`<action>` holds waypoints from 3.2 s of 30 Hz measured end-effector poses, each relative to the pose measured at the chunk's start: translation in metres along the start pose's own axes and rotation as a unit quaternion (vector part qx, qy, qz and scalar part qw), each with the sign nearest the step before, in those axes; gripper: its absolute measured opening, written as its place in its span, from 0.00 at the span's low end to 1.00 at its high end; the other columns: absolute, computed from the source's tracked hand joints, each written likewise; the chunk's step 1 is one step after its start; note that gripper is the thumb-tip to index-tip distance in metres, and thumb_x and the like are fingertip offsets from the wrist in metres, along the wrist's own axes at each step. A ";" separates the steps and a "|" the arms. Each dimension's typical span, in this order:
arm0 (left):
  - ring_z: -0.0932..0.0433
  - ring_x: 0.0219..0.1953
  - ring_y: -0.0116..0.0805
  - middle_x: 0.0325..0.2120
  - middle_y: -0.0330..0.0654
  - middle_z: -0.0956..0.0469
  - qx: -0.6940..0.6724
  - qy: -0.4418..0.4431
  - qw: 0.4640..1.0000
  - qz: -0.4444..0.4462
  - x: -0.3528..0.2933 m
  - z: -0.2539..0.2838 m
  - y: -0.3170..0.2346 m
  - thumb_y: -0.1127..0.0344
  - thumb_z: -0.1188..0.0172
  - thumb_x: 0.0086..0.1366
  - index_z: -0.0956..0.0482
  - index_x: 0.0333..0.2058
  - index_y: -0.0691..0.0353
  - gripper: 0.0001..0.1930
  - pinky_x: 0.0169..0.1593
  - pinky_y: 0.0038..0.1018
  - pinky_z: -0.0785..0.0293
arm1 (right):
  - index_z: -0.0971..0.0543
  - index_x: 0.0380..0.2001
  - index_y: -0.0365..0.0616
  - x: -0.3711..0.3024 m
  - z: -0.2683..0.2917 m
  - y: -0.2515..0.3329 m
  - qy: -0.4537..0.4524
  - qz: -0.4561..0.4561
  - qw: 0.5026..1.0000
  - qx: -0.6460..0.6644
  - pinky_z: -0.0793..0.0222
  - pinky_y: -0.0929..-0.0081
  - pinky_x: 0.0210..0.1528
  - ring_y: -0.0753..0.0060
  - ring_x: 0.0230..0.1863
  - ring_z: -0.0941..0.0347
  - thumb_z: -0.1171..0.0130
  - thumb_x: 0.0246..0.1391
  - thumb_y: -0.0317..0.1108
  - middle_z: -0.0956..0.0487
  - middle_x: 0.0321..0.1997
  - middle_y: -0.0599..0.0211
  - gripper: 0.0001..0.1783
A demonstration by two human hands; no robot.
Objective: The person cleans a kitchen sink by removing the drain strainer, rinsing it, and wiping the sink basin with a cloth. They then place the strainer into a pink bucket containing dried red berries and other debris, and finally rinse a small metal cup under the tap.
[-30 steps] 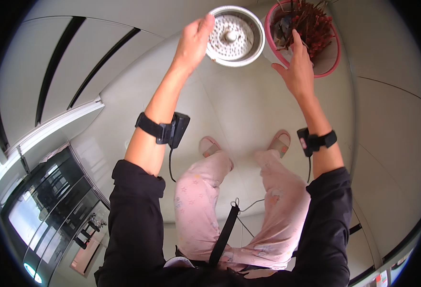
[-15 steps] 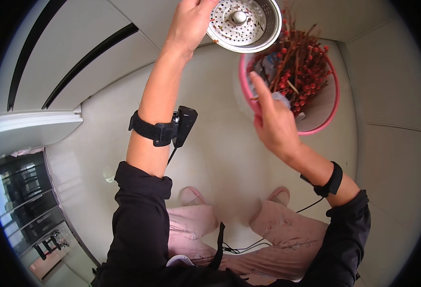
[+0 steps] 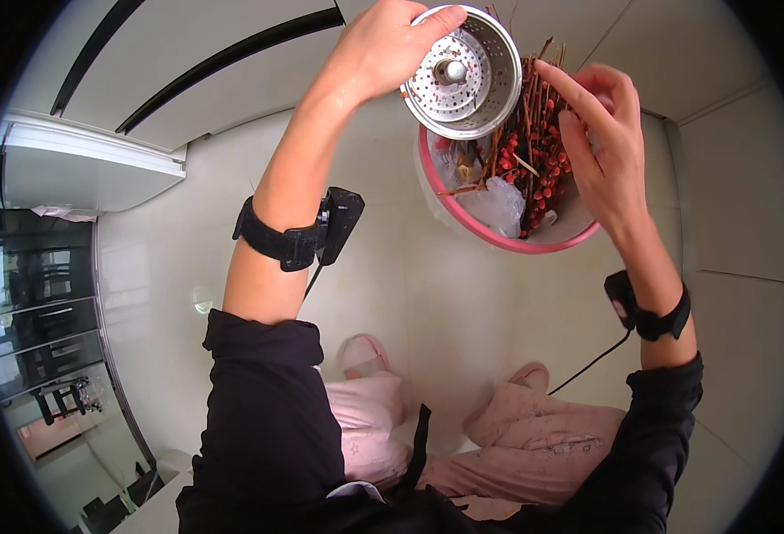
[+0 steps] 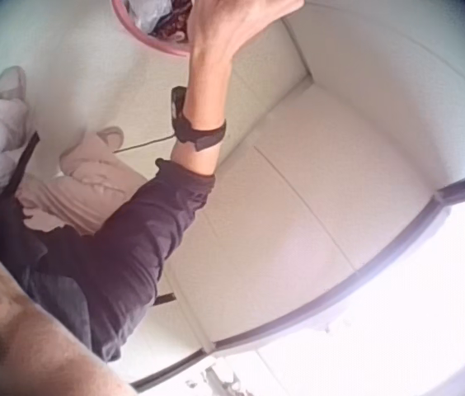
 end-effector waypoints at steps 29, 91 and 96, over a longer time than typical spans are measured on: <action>0.18 0.29 0.38 0.27 0.58 0.17 0.059 -0.015 0.992 -0.110 -0.004 -0.026 -0.041 0.65 0.44 0.67 0.19 0.37 0.76 0.15 0.35 0.34 0.24 | 0.19 0.58 0.63 0.024 -0.004 -0.011 0.039 0.050 0.977 -0.205 0.72 0.39 0.76 0.40 0.80 0.65 0.46 0.54 0.37 0.52 0.80 0.52 0.27; 0.23 0.35 0.28 0.31 0.43 0.17 -0.068 -0.126 0.980 -0.138 -0.006 -0.041 -0.015 0.45 0.58 0.79 0.19 0.42 0.72 0.31 0.40 0.31 0.25 | 0.16 0.51 0.57 0.013 -0.044 0.007 0.049 0.048 0.982 -0.175 0.70 0.27 0.72 0.40 0.79 0.64 0.43 0.56 0.45 0.49 0.79 0.57 0.21; 0.22 0.37 0.29 0.33 0.43 0.17 -0.138 -0.108 0.976 -0.131 -0.002 -0.039 -0.006 0.44 0.58 0.79 0.20 0.44 0.72 0.31 0.43 0.30 0.24 | 0.15 0.49 0.58 0.007 -0.044 0.011 0.097 0.068 0.986 -0.121 0.69 0.26 0.71 0.41 0.79 0.63 0.43 0.55 0.44 0.46 0.78 0.60 0.19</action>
Point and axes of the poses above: each hand's wrist, its own x-axis towards the middle knuckle, its own z-axis out of the back of the hand, y = z × x, the point moved 7 cm from there along x, towards the middle knuckle
